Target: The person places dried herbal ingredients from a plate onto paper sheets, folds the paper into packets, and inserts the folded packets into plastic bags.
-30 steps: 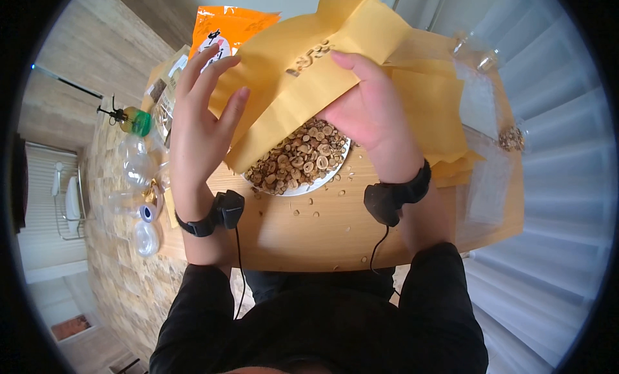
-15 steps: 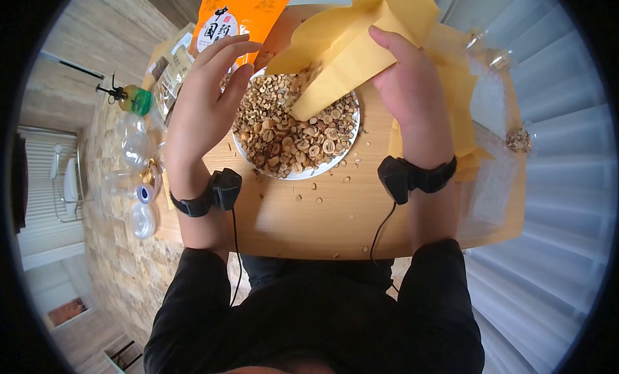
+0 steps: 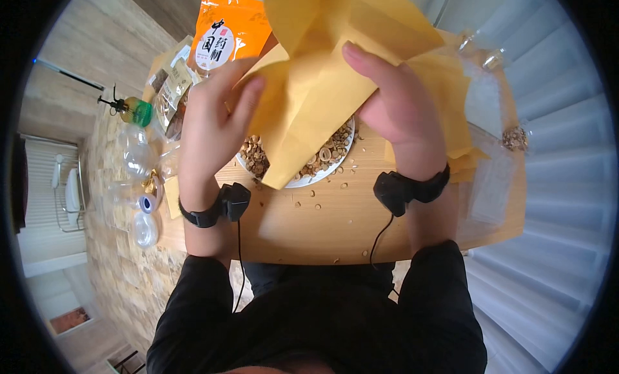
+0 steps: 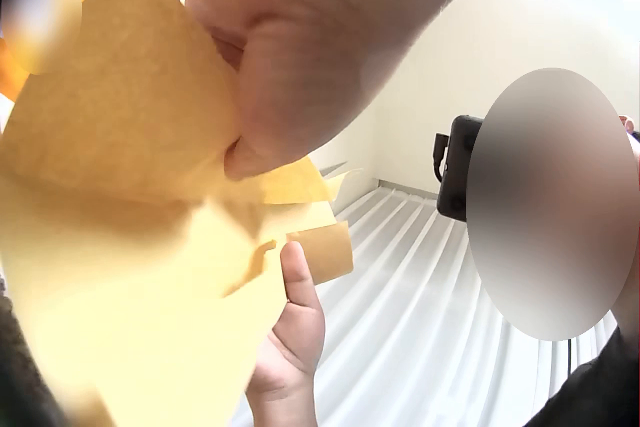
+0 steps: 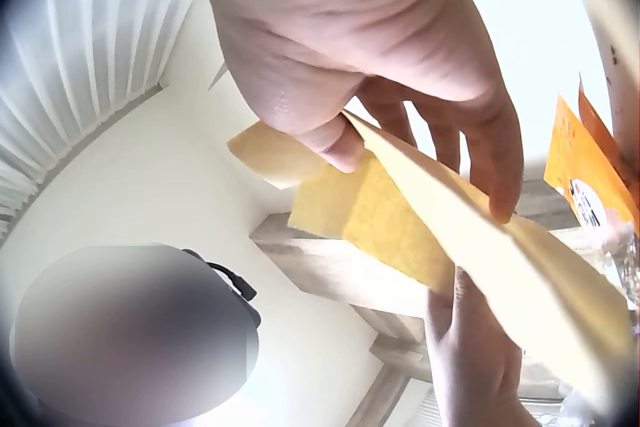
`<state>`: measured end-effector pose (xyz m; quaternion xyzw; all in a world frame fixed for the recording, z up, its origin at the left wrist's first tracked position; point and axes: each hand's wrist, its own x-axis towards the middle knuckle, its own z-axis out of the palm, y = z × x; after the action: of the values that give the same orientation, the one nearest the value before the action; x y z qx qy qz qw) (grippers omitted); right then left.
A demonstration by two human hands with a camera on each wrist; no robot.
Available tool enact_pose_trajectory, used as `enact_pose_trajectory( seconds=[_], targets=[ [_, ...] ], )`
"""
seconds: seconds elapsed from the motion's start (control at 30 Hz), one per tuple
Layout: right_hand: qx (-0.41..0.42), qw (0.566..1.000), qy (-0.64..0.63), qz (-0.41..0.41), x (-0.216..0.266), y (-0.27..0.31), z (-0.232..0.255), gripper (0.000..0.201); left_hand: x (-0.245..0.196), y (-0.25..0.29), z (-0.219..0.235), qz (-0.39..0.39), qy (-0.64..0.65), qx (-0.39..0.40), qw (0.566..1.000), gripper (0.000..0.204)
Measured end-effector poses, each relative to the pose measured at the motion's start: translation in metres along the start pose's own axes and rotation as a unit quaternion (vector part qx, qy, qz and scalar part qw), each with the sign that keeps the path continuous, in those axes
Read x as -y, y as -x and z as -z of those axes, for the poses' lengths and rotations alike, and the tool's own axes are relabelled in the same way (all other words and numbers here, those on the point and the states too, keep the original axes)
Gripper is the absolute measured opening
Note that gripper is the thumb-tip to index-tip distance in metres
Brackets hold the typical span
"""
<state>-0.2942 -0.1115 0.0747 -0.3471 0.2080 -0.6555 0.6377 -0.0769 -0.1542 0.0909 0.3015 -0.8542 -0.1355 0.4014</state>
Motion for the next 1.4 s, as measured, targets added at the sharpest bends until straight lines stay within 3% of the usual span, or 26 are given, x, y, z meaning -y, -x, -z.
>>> enact_pose_trajectory(
  seconds=[0.07,0.1,0.13,0.23,0.27,0.33,0.37,0.43,0.47,0.57,0.6,0.67,0.7,0.73,0.83,0.87,0.93,0.97,1.03,1.07,1.13,1.17,1.23,1.27,1.37,1.4],
  targets=[
    [-0.033,0.998,0.051,0.008,-0.005,-0.002,-0.001,0.049,-0.009,-0.001,0.011,0.194,0.048,0.102,0.975,0.02],
    [-0.066,0.993,0.101,0.013,-0.009,-0.004,-0.002,0.051,-0.008,0.001,0.006,0.164,0.075,0.033,0.983,0.023],
    [-0.064,0.992,0.102,0.02,-0.014,-0.005,-0.005,0.051,-0.008,0.002,0.008,0.157,0.074,0.032,0.984,0.023],
    [-0.131,0.893,0.356,0.242,-0.033,-0.01,-0.009,0.093,-0.014,0.002,0.018,0.217,-0.012,0.038,0.975,0.022],
    [-0.129,0.891,0.358,0.25,-0.034,-0.006,-0.013,0.093,-0.013,0.002,0.019,0.21,-0.012,0.034,0.977,0.022],
    [-0.063,0.669,0.667,0.322,-0.037,0.009,-0.032,0.099,-0.012,0.005,0.021,0.205,-0.032,0.034,0.978,0.021],
    [-0.069,0.663,0.67,0.326,-0.039,0.011,-0.037,0.099,-0.015,0.005,0.023,0.184,-0.046,0.028,0.981,0.021],
    [-0.003,0.659,0.732,0.173,-0.044,0.018,-0.044,0.103,-0.018,0.008,0.028,0.181,-0.033,0.032,0.982,0.021],
    [-0.016,0.653,0.737,0.173,-0.043,0.021,-0.045,0.103,-0.02,0.01,0.03,0.191,-0.027,0.031,0.981,0.021],
    [-0.022,0.778,0.623,0.077,-0.037,0.022,-0.038,0.085,-0.014,0.015,0.041,0.211,0.047,0.04,0.976,0.025],
    [-0.027,0.774,0.628,0.08,-0.038,0.021,-0.029,0.085,-0.012,0.017,0.042,0.209,0.095,0.033,0.973,0.026],
    [0.003,0.895,0.438,0.083,-0.035,0.021,-0.014,0.072,-0.016,0.017,0.042,0.201,0.147,0.02,0.968,0.029],
    [-0.033,0.884,0.464,0.037,-0.023,0.026,-0.017,0.055,-0.018,0.017,0.042,0.204,0.199,0.021,0.958,0.03],
    [-0.035,0.882,0.468,0.037,-0.017,0.028,-0.013,0.055,-0.02,0.017,0.043,0.208,0.25,0.022,0.945,0.031],
    [-0.108,0.974,0.199,0.027,0.007,0.035,0.001,0.031,-0.008,0.016,0.038,0.219,0.204,0.105,0.948,0.036],
    [-0.11,0.972,0.204,0.027,0.018,0.04,0.007,0.031,-0.011,0.014,0.033,0.218,0.209,0.105,0.948,0.036],
    [-0.206,0.942,0.255,-0.073,0.043,0.048,0.025,0.028,-0.019,0.009,0.02,0.23,0.152,0.118,0.954,0.039],
    [-0.208,0.94,0.26,-0.072,0.055,0.048,0.042,0.028,-0.006,0.011,0.014,0.197,0.054,0.162,0.965,0.035],
    [-0.224,0.868,0.441,-0.04,0.078,0.047,0.086,0.027,-0.017,0.009,0.021,0.179,0.045,0.178,0.967,0.033],
    [-0.229,0.866,0.443,-0.039,0.089,0.048,0.103,0.027,-0.021,0.009,0.023,0.163,0.03,0.192,0.967,0.032],
    [-0.253,0.708,0.659,0.026,0.113,0.051,0.129,0.031,-0.022,0.014,0.02,0.136,0.083,0.135,0.978,0.029],
    [-0.256,0.706,0.66,0.026,0.122,0.054,0.14,0.031,-0.024,0.014,0.022,0.13,0.082,0.132,0.979,0.028],
    [-0.196,0.631,0.749,0.037,0.137,0.059,0.153,0.038,-0.028,0.014,0.026,0.121,0.07,0.137,0.981,0.026],
    [-0.197,0.63,0.75,0.038,0.141,0.064,0.163,0.038,-0.03,0.014,0.029,0.119,0.071,0.137,0.981,0.026],
    [-0.211,0.586,0.781,-0.05,0.142,0.071,0.18,0.045,-0.033,0.015,0.034,0.12,0.033,0.189,0.974,0.027],
    [-0.183,0.503,0.844,-0.019,0.138,0.076,0.178,0.046,-0.033,0.016,0.034,0.112,0.038,0.189,0.975,0.027]
  ],
)
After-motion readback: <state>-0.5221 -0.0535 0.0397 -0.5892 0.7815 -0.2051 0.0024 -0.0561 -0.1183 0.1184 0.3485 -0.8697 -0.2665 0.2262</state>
